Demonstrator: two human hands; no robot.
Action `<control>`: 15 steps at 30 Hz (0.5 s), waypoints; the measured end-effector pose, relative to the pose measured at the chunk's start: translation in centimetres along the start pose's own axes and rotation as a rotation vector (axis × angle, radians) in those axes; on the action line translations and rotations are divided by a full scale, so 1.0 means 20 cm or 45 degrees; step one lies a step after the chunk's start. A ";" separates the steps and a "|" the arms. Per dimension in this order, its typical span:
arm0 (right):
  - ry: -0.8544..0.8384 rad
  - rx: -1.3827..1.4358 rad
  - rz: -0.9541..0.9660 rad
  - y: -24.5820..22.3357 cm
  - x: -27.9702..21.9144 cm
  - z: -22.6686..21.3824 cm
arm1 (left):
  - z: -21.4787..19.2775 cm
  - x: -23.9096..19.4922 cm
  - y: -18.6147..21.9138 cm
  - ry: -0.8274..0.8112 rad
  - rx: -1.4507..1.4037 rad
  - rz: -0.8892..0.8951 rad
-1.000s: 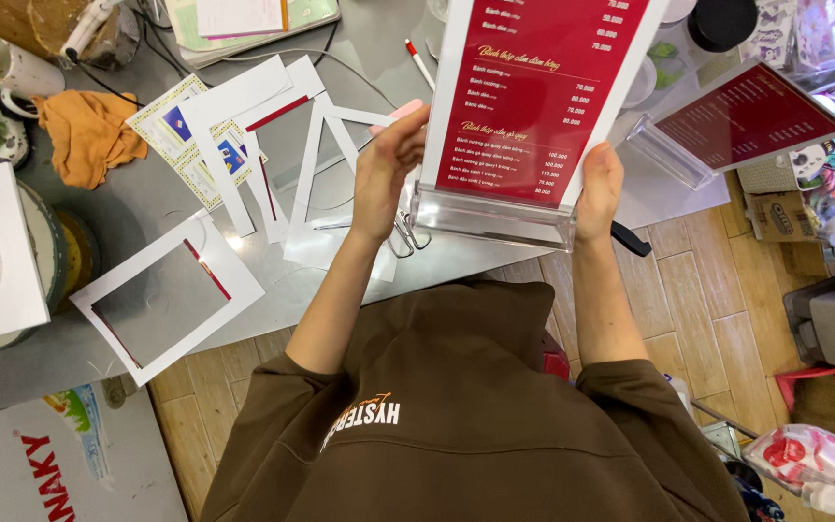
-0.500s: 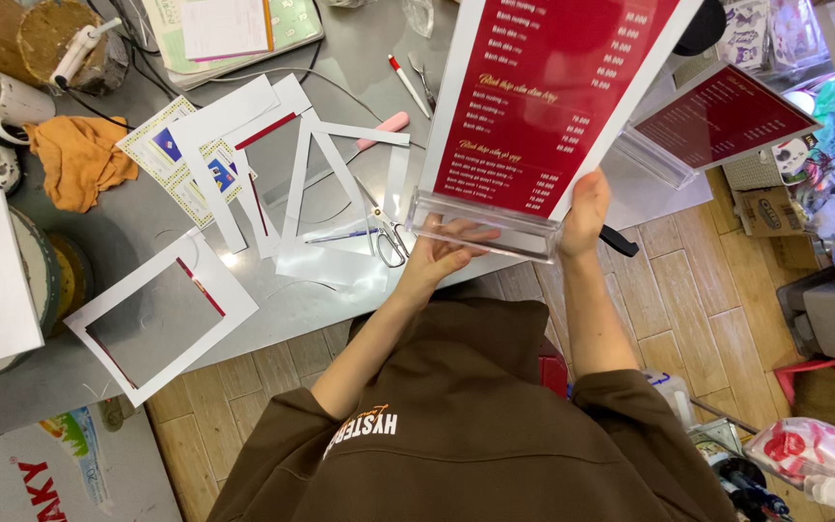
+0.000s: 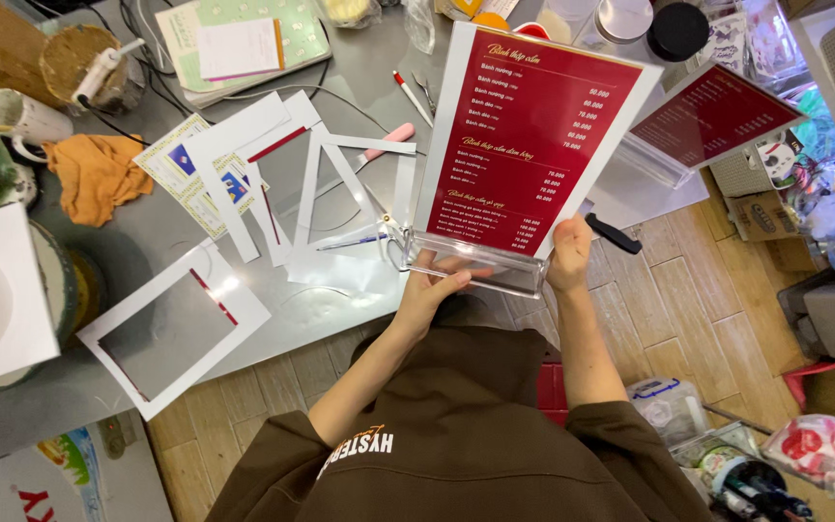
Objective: The person assembles a menu holder by inserting a red printed menu into a clear plastic sleeve. They use scissors to trim the edges of the menu to fit the sleeve and then place the finished holder on the table. Finally, they gather the leftover paper scraps and discard them into a bin.
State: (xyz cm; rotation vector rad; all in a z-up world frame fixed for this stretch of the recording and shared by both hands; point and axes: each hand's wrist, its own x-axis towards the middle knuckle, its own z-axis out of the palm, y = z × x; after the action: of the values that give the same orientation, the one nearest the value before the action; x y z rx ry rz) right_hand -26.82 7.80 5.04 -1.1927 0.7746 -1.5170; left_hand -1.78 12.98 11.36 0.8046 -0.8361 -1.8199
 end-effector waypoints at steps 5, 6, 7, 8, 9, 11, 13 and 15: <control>-0.005 0.562 0.106 0.00 -0.11 0.13 | -0.26 -0.23 -0.08 -0.129 -0.093 -0.030; -0.001 0.694 0.157 -0.03 -0.13 0.16 | -0.32 -0.29 -0.10 -0.186 -0.136 -0.034; -0.002 0.663 0.202 -0.02 -0.12 0.21 | -0.39 -0.34 -0.10 -0.200 -0.289 -0.161; -0.013 0.654 0.241 -0.01 -0.13 0.26 | -0.44 -0.39 -0.11 -0.207 -0.446 -0.289; -0.043 0.626 0.269 0.01 -0.16 0.32 | -0.47 -0.44 -0.11 -0.211 -0.601 -0.418; -0.251 0.485 0.217 0.03 -0.24 0.42 | -0.50 -0.55 -0.10 -0.457 -0.958 -0.523; -0.408 0.363 0.195 0.05 -0.30 0.49 | -0.50 -0.60 -0.07 -0.606 -1.163 -0.621; -0.388 0.299 0.206 0.08 -0.41 0.53 | -0.53 -0.68 -0.09 -0.637 -1.228 -0.740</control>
State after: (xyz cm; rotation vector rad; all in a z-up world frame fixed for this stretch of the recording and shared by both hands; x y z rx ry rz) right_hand -16.23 16.20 4.50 -1.1215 0.4630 -1.2200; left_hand 10.52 24.08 6.29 -0.0724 0.0990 -2.6312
